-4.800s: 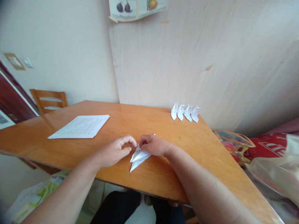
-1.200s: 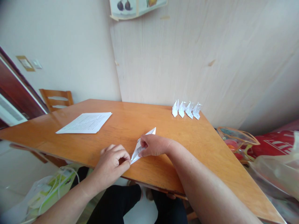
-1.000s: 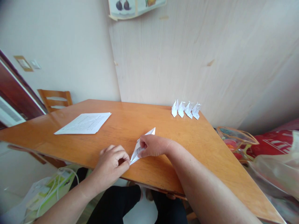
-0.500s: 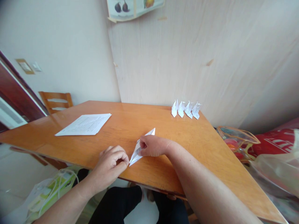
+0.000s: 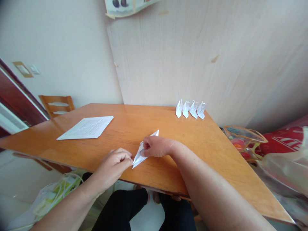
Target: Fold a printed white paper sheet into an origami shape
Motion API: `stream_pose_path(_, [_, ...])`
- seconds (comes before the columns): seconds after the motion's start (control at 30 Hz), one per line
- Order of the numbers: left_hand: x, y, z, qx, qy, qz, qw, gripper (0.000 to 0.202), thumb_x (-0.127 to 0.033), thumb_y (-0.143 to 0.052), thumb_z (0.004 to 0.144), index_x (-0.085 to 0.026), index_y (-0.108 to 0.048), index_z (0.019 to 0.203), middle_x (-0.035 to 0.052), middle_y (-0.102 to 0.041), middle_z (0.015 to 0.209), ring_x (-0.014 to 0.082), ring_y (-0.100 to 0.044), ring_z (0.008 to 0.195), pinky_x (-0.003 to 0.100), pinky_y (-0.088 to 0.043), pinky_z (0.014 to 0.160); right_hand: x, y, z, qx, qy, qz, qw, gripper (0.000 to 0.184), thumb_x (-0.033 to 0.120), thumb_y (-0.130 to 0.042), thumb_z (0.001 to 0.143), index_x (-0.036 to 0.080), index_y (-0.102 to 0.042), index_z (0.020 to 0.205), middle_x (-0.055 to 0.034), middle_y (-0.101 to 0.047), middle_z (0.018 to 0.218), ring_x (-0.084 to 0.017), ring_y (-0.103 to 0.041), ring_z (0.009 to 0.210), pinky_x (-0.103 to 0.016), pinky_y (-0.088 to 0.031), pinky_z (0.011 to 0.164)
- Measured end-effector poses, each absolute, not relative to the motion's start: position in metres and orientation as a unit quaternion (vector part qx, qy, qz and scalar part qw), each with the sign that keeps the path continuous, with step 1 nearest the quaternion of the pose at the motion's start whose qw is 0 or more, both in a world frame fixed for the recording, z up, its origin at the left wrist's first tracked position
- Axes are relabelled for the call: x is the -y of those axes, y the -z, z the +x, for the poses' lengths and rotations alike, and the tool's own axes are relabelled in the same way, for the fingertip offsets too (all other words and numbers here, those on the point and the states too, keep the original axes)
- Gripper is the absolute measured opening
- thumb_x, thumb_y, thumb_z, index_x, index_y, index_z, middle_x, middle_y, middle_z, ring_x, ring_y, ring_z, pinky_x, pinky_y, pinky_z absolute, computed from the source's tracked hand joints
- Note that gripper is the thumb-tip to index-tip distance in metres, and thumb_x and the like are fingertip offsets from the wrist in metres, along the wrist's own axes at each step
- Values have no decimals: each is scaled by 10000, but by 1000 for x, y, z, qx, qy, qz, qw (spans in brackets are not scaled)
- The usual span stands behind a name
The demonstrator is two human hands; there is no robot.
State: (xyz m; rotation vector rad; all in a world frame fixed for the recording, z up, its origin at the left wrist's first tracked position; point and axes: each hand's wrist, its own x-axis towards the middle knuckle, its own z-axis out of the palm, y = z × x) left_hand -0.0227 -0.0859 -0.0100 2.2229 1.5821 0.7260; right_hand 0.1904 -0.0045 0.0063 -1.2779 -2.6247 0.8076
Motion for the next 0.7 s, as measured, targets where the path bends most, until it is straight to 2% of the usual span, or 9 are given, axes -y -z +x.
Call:
stream_pose_path(0.13, [91,12,-29,-523,-290,786,158,203,-170,-516,866,-216,-613,693,5,-688,903,200,-602,920,343,-438,834,3,-7,192,864,-280,-414,60,113,256,-661,804,182,-590,850,-22,-652,834,-150,-554,712,-242,-374,592])
stream_pose_path(0.23, [95,16,-32,-483,-281,823,103,116,-131,-574,833,-231,-631,838,4,-677,992,213,-577,995,369,-416,891,3,-10,193,864,-292,-406,59,81,211,-640,795,179,-598,857,-23,-650,846,-152,-561,729,-244,-389,621])
stream_pose_path(0.37, [93,19,-33,-437,-266,859,19,249,-101,-563,860,-261,-657,1026,28,-657,1136,232,-554,1072,421,-382,947,3,-11,194,862,-297,-406,60,97,179,-630,772,176,-598,863,-26,-647,849,-159,-561,737,-250,-393,632])
stream_pose_path(0.57, [84,15,-34,-415,-258,871,-47,144,-170,-594,907,-276,-692,916,25,-663,1165,245,-547,1113,449,-362,958,-2,-6,198,853,-330,-398,77,114,210,-634,769,179,-600,873,-9,-621,825,-156,-546,735,-246,-389,625])
stream_pose_path(0.7, [77,13,-37,-416,-272,866,-53,135,-170,-612,901,-275,-697,909,23,-662,1178,243,-549,1133,447,-358,971,-4,-5,203,827,-393,-383,122,99,190,-615,769,177,-598,866,6,-593,799,-146,-522,722,-246,-397,636])
